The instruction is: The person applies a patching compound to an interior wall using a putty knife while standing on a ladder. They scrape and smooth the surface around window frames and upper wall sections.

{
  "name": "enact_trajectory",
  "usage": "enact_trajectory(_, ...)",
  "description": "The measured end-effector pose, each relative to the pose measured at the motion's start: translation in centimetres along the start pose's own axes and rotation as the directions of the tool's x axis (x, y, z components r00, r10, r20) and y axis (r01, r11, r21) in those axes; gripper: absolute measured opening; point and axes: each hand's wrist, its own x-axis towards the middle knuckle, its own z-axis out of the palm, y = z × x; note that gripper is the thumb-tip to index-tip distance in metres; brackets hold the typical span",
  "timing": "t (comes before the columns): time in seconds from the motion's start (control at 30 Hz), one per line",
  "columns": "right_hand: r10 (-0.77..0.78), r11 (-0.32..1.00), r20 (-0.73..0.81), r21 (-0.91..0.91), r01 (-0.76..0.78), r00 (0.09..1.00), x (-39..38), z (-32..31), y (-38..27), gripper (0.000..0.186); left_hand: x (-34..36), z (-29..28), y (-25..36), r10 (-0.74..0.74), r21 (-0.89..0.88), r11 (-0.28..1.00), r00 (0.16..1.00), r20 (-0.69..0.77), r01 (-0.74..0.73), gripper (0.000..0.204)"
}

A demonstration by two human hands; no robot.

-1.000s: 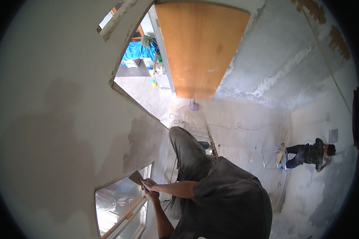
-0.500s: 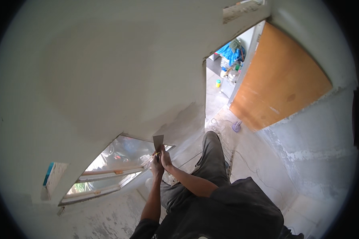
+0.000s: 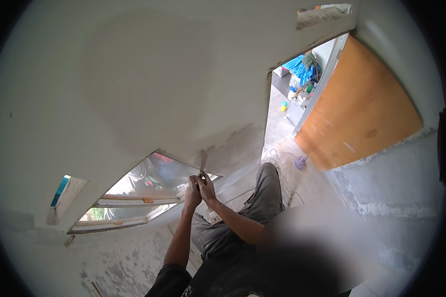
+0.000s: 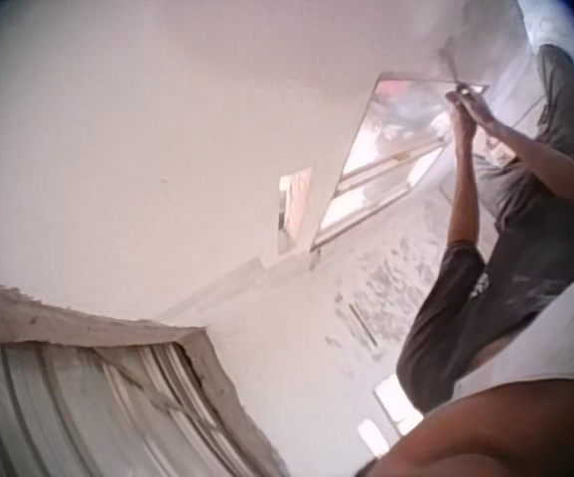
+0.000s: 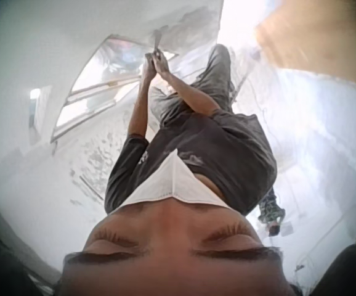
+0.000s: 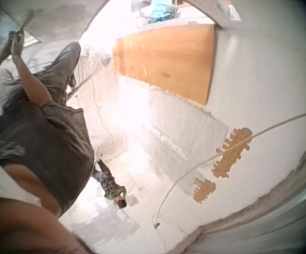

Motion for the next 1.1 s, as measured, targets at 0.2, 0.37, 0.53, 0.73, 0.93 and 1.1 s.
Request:
enact_trajectory(0.2,0.060,0.965,-0.057,0.260,-0.043,0.997,-1.0,2.0,-0.7,0.039,1.0,-9.0,4.3,0.047,0.241,0.962,0.946,0.321,-0.130,0.036)
enact_trajectory(0.37,-0.130,0.991,-0.256,0.007,0.137,0.958,-0.2,3.2,0.3,0.038,5.9,-15.9,15.8,0.489,0.306,0.812,0.866,0.108,-0.497,0.014)
enact_trajectory(0.53,-0.107,0.987,-0.395,-0.152,0.050,0.913,1.0,4.0,1.8,0.041,11.7,-21.4,27.2,0.917,0.602,0.228,0.377,0.132,-0.765,0.014)
enact_trajectory(0.73,-0.231,0.928,-0.427,-0.367,0.066,0.874,1.2,3.8,2.2,0.034,15.6,-23.3,27.5,0.962,0.572,0.028,0.177,0.207,-0.820,0.026)
enact_trajectory(0.93,-0.223,0.902,-0.348,-0.428,0.057,0.911,1.5,2.4,2.2,0.035,15.7,-23.4,26.6,0.963,0.570,0.031,0.178,0.205,-0.821,0.030)
enact_trajectory(1.1,-0.278,0.910,-0.372,-0.398,0.118,0.886,2.2,1.5,2.3,0.034,16.5,-22.6,27.2,0.964,0.567,0.007,0.156,0.214,-0.824,0.029)
